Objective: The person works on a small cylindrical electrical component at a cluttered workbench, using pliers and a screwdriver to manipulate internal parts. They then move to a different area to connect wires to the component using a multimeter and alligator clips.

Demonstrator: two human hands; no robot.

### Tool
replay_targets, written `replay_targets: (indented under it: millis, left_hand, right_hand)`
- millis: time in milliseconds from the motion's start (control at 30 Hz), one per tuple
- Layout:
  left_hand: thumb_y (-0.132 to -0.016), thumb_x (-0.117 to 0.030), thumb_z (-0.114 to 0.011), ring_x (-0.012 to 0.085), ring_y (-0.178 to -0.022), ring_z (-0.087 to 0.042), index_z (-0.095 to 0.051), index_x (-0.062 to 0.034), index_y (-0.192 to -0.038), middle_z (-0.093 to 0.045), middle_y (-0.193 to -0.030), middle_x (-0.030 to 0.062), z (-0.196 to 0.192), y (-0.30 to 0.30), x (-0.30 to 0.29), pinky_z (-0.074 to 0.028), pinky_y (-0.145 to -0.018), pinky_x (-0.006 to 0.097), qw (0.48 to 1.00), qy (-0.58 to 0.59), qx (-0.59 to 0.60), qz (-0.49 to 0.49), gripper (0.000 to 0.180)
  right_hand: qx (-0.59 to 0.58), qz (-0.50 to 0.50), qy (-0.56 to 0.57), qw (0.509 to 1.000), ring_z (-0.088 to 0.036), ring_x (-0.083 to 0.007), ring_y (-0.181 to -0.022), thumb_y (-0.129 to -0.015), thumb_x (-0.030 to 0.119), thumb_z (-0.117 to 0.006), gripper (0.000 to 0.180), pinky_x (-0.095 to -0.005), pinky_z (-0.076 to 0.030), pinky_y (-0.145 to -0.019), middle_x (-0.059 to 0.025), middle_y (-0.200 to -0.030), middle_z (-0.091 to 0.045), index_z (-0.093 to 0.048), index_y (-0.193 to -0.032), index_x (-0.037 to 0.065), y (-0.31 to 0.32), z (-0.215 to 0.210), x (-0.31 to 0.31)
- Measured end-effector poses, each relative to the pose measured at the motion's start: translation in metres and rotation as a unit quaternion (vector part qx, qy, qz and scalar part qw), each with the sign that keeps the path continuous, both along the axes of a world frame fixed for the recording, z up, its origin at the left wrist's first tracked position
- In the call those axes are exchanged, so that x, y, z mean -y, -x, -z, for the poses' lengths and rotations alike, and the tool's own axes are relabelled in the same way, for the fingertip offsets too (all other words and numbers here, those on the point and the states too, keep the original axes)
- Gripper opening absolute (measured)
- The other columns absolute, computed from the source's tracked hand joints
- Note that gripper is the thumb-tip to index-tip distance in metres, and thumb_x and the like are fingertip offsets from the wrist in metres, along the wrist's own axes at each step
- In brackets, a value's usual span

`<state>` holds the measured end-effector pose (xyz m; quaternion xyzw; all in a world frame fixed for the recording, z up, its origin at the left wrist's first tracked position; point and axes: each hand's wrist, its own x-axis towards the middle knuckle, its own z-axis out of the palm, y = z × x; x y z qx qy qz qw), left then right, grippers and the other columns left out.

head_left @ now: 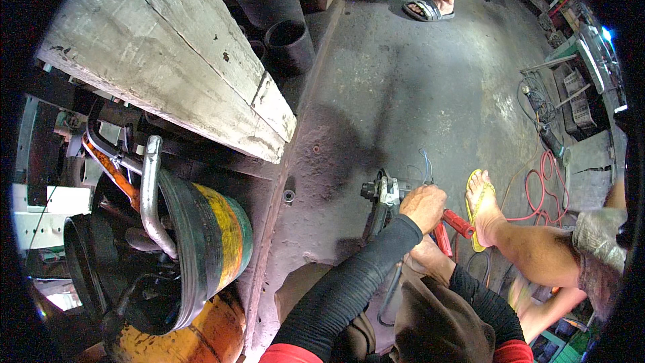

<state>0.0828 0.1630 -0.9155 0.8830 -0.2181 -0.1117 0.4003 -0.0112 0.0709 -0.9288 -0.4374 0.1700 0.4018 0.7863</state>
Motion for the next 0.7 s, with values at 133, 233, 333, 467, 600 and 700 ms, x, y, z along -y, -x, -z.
replay_targets:
  millis: [133, 233, 333, 467, 600, 700]
  left_hand:
    - [-0.082, -0.008, -0.062, 0.0434, -0.093, -0.071, -0.073, 0.0034, -0.088, -0.071, -0.096, 0.0252, -0.0018, -0.0003, -0.001, -0.057, -0.085, 0.051, 1.0, -0.01, -0.004, 0.005, 0.017]
    - [-0.082, -0.008, -0.062, 0.0438, -0.092, -0.071, -0.074, 0.0039, -0.087, -0.071, -0.095, 0.0259, -0.0033, -0.0006, -0.0013, -0.058, -0.084, 0.051, 1.0, -0.013, 0.001, 0.009, 0.018]
    - [-0.083, -0.008, -0.061, 0.0441, -0.091, -0.071, -0.074, 0.0046, -0.086, -0.071, -0.094, 0.0268, -0.0043, -0.0012, -0.0008, -0.058, -0.083, 0.051, 1.0, -0.02, 0.001, 0.011, 0.018]
    - [-0.083, -0.007, -0.061, 0.0444, -0.089, -0.072, -0.074, 0.0052, -0.085, -0.072, -0.092, 0.0278, -0.0049, -0.0012, 0.0003, -0.058, -0.082, 0.051, 1.0, -0.025, -0.017, 0.007, 0.018]
    - [-0.083, -0.007, -0.061, 0.0445, -0.088, -0.072, -0.074, 0.0045, -0.086, -0.072, -0.091, 0.0272, -0.006, 0.0003, 0.0005, -0.059, -0.082, 0.051, 1.0, -0.02, -0.006, -0.005, 0.018]
    - [-0.083, -0.007, -0.061, 0.0444, -0.088, -0.073, -0.075, 0.0028, -0.088, -0.073, -0.091, 0.0267, -0.0067, -0.0001, -0.0004, -0.059, -0.081, 0.051, 0.999, -0.028, -0.007, -0.026, 0.018]
  right_hand:
    - [-0.009, 0.015, 0.033, 0.999, -0.065, -0.0184, -0.07, -0.101, 0.019, -0.065, 0.02, -0.0341, -0.052, -0.055, -0.0052, -0.089, -0.067, -0.06, -0.115, 0.007, -0.0002, 0.0, -0.0032]
    - [-0.014, 0.015, 0.05, 0.999, -0.064, -0.018, -0.066, -0.1, 0.02, -0.065, 0.017, -0.0328, -0.05, -0.051, -0.0051, -0.085, -0.066, -0.06, -0.111, 0.007, -0.0007, -0.0002, -0.0055]
    - [-0.009, 0.009, 0.038, 0.999, -0.063, -0.0176, -0.063, -0.1, 0.021, -0.065, 0.015, -0.032, -0.049, -0.048, -0.0047, -0.083, -0.066, -0.062, -0.107, 0.008, -0.0008, -0.0016, -0.0066]
    - [-0.001, 0.01, 0.022, 1.0, -0.063, -0.0168, -0.062, -0.101, 0.024, -0.064, 0.015, -0.0311, -0.049, -0.048, -0.0035, -0.081, -0.066, -0.063, -0.103, 0.01, -0.0005, -0.0049, -0.0065]
    - [-0.002, 0.009, 0.001, 1.0, -0.065, -0.0166, -0.066, -0.101, 0.023, -0.066, 0.014, -0.0313, -0.05, -0.051, -0.0027, -0.085, -0.068, -0.064, -0.106, 0.01, -0.0015, -0.0063, -0.0061]
    - [-0.026, 0.019, -0.043, 0.999, -0.068, -0.017, -0.072, -0.1, 0.02, -0.068, 0.015, -0.0334, -0.053, -0.056, -0.0028, -0.09, -0.072, -0.066, -0.11, 0.01, -0.0033, -0.0039, -0.0061]
